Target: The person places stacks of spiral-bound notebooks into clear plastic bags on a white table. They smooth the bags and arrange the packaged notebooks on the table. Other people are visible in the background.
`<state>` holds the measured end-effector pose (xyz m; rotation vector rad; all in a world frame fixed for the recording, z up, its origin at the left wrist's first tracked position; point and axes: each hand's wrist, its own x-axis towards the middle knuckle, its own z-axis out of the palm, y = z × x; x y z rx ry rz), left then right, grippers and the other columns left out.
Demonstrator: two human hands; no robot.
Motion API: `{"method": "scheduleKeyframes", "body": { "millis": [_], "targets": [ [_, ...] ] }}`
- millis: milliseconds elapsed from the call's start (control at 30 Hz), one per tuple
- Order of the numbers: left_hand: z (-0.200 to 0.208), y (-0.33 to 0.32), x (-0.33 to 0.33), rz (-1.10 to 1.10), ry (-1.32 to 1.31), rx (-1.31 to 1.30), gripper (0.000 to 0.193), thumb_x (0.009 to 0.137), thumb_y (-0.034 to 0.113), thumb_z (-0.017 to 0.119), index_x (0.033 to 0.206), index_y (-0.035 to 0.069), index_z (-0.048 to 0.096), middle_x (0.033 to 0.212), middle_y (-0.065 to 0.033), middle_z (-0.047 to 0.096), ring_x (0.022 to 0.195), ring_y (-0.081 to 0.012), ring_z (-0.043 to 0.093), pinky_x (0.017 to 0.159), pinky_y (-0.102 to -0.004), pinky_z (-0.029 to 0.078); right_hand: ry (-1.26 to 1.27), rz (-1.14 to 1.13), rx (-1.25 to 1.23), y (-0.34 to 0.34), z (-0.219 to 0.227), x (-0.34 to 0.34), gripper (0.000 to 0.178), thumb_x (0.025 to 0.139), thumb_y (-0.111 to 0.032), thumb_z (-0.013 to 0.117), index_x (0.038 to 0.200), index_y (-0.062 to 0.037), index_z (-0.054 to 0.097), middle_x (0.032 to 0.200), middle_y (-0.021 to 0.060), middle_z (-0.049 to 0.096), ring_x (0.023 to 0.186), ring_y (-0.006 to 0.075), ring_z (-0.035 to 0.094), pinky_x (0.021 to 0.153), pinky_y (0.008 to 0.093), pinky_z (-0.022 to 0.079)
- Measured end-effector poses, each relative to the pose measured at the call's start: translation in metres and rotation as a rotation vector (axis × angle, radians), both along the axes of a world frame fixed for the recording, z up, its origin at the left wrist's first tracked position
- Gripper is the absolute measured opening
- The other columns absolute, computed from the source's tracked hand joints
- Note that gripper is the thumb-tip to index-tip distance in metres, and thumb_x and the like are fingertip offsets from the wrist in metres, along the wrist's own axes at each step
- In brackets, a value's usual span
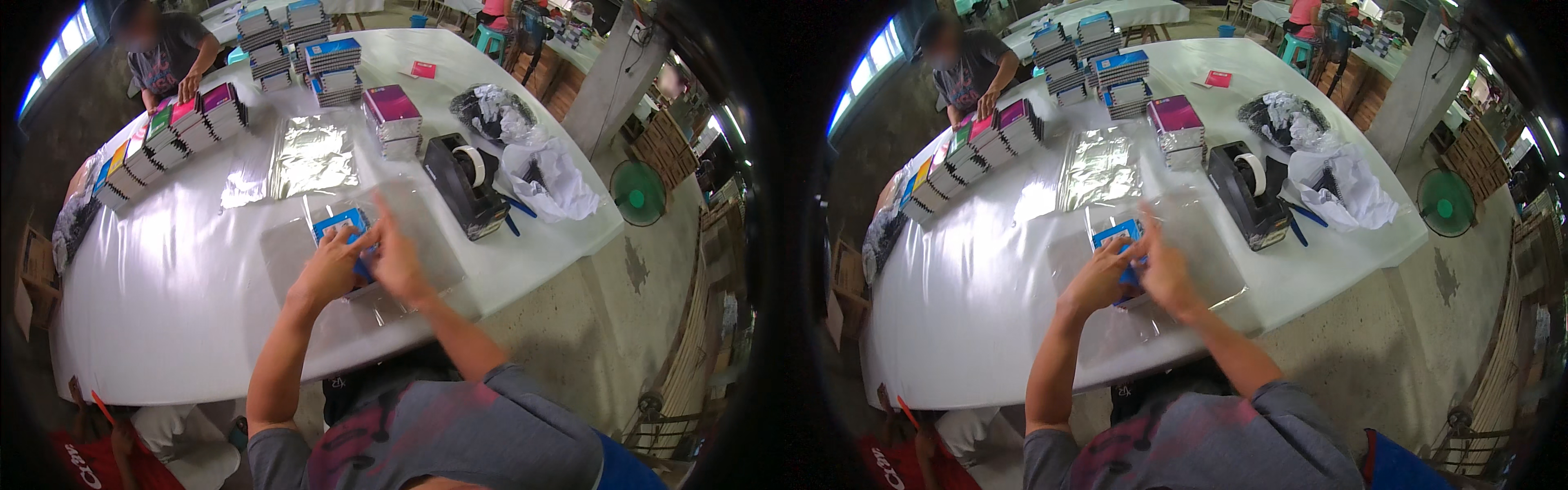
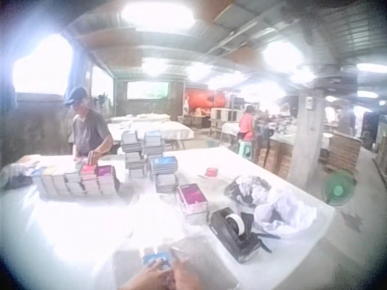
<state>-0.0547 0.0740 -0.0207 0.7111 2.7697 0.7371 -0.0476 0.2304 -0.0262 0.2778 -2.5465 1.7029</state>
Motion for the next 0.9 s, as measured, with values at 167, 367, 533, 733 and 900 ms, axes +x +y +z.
{"method": "scheduleKeyframes", "body": {
  "millis": [167, 367, 533, 733, 900],
  "targets": [
    [0.006, 0.016, -0.012, -0.016, -0.015, -0.104, 0.078, 0.059, 0.006, 0.077, 0.131, 0.018, 0.048, 0.132, -0.0215, 0.042, 0.121, -0.0412, 0.041, 0.098, -0.0456, 0.040, 0.117, 0.140, -0.052, 0.007, -0.003, 0.011, 0.097, 0.073, 0.002, 0.064, 0.148, -0.0159, 0.005, 0.080, 0.0123, 0.065, 0.075, 0.0248, 0.064, 0.076, 0.0369, 0.050],
    [0.020, 0.008, 0.007, 0.100, 0.055, 0.014, 0.081, 0.053, 0.010, 0.081, 0.126, 0.001, 0.047, 0.127, -0.0188, 0.045, 0.115, -0.0370, 0.046, 0.095, -0.0421, 0.041, -0.053, 0.062, -0.401, 0.034, -0.023, -0.019, 0.078, 0.084, -0.004, 0.063, 0.146, -0.0105, 0.016, 0.111, 0.0136, 0.059, 0.099, 0.0188, 0.058, 0.089, 0.0311, 0.045],
    [0.036, 0.007, 0.010, 0.121, -0.016, 0.047, 0.082, 0.054, 0.013, 0.081, 0.127, 0.002, 0.045, 0.126, -0.0147, 0.046, 0.112, -0.0336, 0.050, 0.094, -0.0388, 0.043, -0.427, 0.217, -0.572, 0.015, -0.051, -0.106, 0.064, 0.082, -0.004, 0.067, 0.136, -0.0063, 0.034, 0.104, 0.0124, 0.063, 0.095, 0.0160, 0.060, 0.080, 0.0268, 0.048],
    [0.028, 0.013, 0.001, 0.077, 0.000, 0.053, 0.082, 0.055, 0.013, 0.082, 0.127, 0.004, 0.044, 0.126, -0.0139, 0.046, 0.113, -0.0344, 0.050, 0.094, -0.0399, 0.044, -0.085, 0.251, -0.709, -0.002, -0.010, -0.189, 0.048, 0.082, -0.018, 0.070, 0.125, -0.0078, 0.050, 0.092, 0.0098, 0.067, 0.089, 0.0137, 0.063, 0.075, 0.0261, 0.050],
    [0.032, 0.009, 0.007, 0.146, -0.019, 0.088, 0.083, 0.056, 0.012, 0.081, 0.129, 0.005, 0.041, 0.129, -0.0136, 0.043, 0.115, -0.0345, 0.048, 0.095, -0.0401, 0.044, 0.113, 0.178, 0.399, 0.035, 0.026, -0.150, 0.061, 0.083, -0.033, 0.069, 0.133, -0.0130, 0.041, 0.082, 0.0097, 0.066, 0.067, 0.0128, 0.061, 0.058, 0.0266, 0.049]
  ]
}}
